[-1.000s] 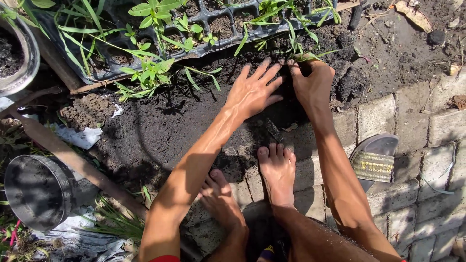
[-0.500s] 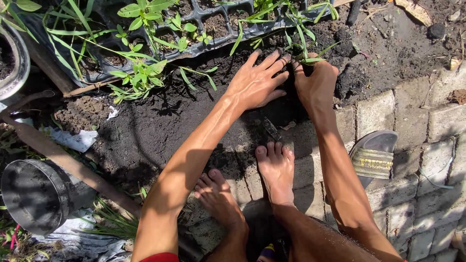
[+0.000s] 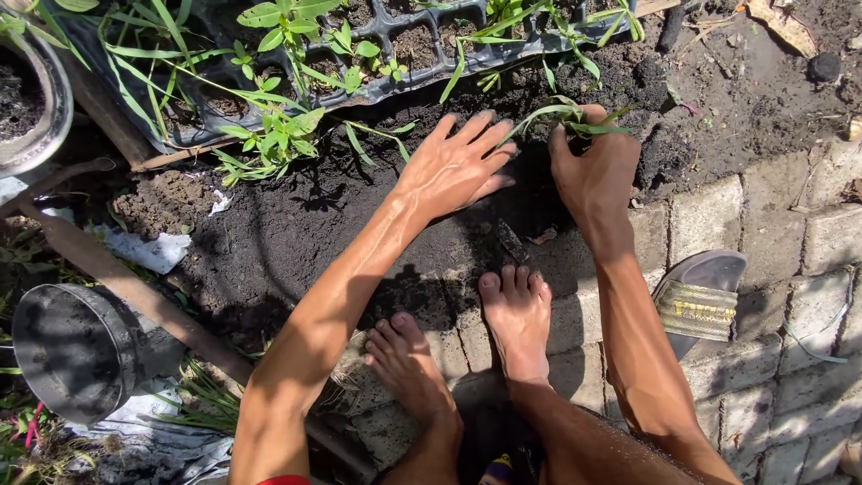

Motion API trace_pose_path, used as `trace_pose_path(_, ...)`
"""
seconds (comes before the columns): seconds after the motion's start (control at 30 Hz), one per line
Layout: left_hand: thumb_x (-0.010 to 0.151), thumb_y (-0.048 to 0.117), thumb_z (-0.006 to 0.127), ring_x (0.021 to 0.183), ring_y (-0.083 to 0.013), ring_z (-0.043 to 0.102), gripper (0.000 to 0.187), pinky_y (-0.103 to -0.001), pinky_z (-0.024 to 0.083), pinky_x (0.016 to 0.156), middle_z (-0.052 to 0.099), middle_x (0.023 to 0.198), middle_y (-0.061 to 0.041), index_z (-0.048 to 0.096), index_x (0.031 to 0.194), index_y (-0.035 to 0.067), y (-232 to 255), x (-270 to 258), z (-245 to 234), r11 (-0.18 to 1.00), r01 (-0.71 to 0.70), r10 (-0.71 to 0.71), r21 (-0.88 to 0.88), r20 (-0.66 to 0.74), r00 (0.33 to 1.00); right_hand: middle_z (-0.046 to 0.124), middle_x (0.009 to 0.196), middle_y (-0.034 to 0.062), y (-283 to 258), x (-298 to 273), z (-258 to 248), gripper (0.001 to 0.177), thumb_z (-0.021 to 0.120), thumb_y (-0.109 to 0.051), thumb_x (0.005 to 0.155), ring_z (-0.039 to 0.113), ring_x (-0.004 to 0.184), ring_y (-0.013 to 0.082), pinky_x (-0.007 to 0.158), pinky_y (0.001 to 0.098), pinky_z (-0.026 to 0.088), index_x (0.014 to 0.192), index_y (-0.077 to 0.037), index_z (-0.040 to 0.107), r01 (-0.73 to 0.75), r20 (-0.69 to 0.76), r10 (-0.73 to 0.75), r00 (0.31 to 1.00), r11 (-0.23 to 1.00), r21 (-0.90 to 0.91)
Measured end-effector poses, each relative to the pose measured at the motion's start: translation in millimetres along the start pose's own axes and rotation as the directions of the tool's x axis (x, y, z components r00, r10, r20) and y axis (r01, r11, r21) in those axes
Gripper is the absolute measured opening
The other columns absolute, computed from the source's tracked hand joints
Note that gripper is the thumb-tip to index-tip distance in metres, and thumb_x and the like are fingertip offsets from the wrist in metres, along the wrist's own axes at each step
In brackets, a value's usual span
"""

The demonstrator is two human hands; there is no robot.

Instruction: Planting small seedlings from a nursery tray into a soil bed by hand.

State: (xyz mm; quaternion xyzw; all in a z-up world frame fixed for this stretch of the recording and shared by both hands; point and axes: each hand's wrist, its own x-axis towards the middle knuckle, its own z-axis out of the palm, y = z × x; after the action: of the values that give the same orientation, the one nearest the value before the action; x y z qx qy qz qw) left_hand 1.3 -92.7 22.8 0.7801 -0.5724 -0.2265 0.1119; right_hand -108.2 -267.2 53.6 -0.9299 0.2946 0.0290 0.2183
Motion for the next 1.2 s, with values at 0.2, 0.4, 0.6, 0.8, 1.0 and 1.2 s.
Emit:
trace_pose_path(0.2,0.103,0.061,0.043,0.144,-0.0257,0.038,0.061,-0.053,0.034,0.115,0.054,0.147,-0.011,0.058,0.136,0.013,17,54,31,0.992,-0.12,0.115,-0.029,-0.137,0.984,0.073,0.075,0.0204,13,8,-23,0.011,0.077,-0.011,0.098,0.074,0.07,0.033,0.077,0.0395,0.055,0.103,-0.002,0.075,0.123,-0.226,-0.096,0.969,0.986,0.111)
trace_pose_path(0.4,0.104,0.065,0.036,0.145,-0.0234,0.035,0.069,-0.052,0.031,0.115,0.052,0.15,-0.006,0.058,0.14,0.01,-5,47,60,0.987,-0.154,0.159,0.036,-0.24,0.958,0.072,0.082,-0.0036,25,12,-19,0.018,0.075,-0.024,0.112,0.06,0.066,0.0083,0.07,0.028,0.042,0.098,-0.014,0.072,0.158,-0.164,-0.147,0.975,0.986,0.058)
trace_pose_path(0.6,0.103,0.045,0.056,0.115,-0.0233,0.058,0.033,-0.044,0.044,0.101,0.066,0.114,-0.003,0.067,0.111,0.015,-20,19,51,0.973,-0.139,0.193,0.187,-0.313,0.93,0.074,0.084,0.0012,9,9,-21,0.012,0.072,-0.014,0.106,0.065,0.071,0.0113,0.072,0.027,0.047,0.096,-0.009,0.073,0.168,-0.112,-0.15,0.982,0.97,0.174)
trace_pose_path(0.8,0.104,0.032,0.05,0.131,-0.0187,0.054,0.028,-0.046,0.035,0.115,0.066,0.122,-0.004,0.06,0.125,0.019,-47,-23,47,0.989,-0.044,0.029,0.141,0.107,0.994,0.075,0.079,0.0175,16,7,1,0.016,0.079,-0.017,0.095,0.073,0.074,0.029,0.083,0.0354,0.05,0.097,-0.002,0.073,0.07,-0.167,-0.044,0.985,0.985,0.156)
trace_pose_path(1.0,0.105,0.013,0.048,0.127,-0.0212,0.056,0.024,-0.048,0.04,0.113,0.066,0.12,-0.005,0.061,0.126,0.015,-56,-105,44,0.989,0.037,-0.061,0.142,0.171,0.983,0.077,0.085,0.0213,-11,2,2,0.02,0.078,-0.016,0.095,0.075,0.078,0.032,0.082,0.0404,0.054,0.102,0.003,0.077,0.022,-0.05,-0.017,0.999,0.994,0.109)
trace_pose_path(1.2,0.104,0.021,0.043,0.129,-0.0187,0.052,0.03,-0.047,0.039,0.113,0.059,0.127,-0.003,0.054,0.132,0.019,-61,-186,20,0.881,0.426,-0.363,-0.208,0.281,0.888,0.076,0.091,0.0216,4,7,34,0.02,0.075,-0.016,0.094,0.075,0.088,0.0371,0.094,0.051,0.054,0.108,-0.002,0.074,-0.062,0.115,0.047,0.992,0.99,0.128)
